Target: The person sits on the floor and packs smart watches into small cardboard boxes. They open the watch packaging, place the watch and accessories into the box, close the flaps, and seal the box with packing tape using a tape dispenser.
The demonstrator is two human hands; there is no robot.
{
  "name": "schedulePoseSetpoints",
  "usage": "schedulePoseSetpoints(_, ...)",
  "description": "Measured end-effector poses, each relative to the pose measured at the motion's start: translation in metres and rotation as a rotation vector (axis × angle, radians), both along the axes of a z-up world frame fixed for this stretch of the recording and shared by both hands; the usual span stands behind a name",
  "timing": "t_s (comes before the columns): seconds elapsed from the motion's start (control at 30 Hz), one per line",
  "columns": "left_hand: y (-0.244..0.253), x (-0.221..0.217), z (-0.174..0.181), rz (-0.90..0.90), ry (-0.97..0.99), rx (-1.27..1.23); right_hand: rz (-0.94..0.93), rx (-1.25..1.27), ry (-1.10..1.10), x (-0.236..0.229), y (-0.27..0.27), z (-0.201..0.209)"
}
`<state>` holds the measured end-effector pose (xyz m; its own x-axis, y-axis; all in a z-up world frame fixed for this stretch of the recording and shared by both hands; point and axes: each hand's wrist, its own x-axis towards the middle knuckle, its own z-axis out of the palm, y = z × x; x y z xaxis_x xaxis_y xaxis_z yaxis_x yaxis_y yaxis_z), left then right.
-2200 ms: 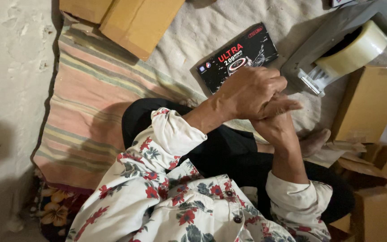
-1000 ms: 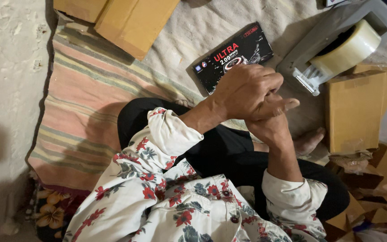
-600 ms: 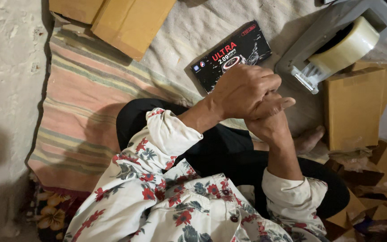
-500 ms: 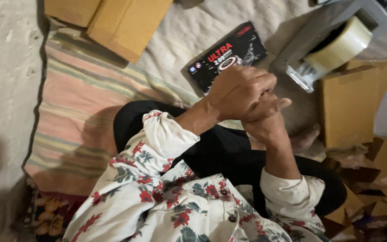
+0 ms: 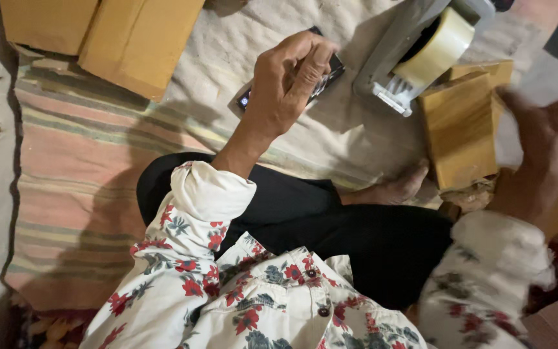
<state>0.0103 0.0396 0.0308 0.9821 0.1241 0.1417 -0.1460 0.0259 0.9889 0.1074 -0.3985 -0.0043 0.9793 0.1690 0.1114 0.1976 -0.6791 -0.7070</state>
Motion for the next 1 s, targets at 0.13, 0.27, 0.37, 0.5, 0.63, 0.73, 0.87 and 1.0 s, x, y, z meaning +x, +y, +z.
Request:
schedulePoseSetpoints(0.13,0.002,0.003,-0.001,0.083,-0.015,0.229,-0.01,0.185,0.736,-0.005,-0.027,-0.032)
schedulePoseSetpoints(0.27,0.003,0.003,-0.02,0.167,-0.021,0.383,-0.235,-0.025,0.65,-0.031,0.012,-0.006)
schedulePoseSetpoints(0.37,0.0,0.004,-0.041,-0.103,0.178,0.701,-0.397,-0.05,0.69,-0.043,0.051,0.056)
schedulePoseSetpoints(0.5,-0.02,-0.019,-0.054,-0.595,0.357,1.118,-0.256,0.302,0.55,-0.059,0.133,0.119)
schedulePoseSetpoints(0.63,-0.068,-0.078,-0.055,-0.817,0.282,0.932,-0.004,0.697,0.5,-0.087,0.215,0.139)
schedulePoseSetpoints(0.73,-0.081,-0.093,-0.067,-0.858,0.253,0.9,0.199,0.951,0.525,-0.086,0.293,0.145)
schedulePoseSetpoints(0.87,-0.096,-0.093,-0.096,-0.812,0.245,0.962,0.294,0.888,0.779,-0.051,0.389,0.139)
schedulePoseSetpoints(1.0,-0.091,-0.057,-0.106,-0.704,0.272,1.06,0.397,0.541,0.378,-0.041,0.37,0.138)
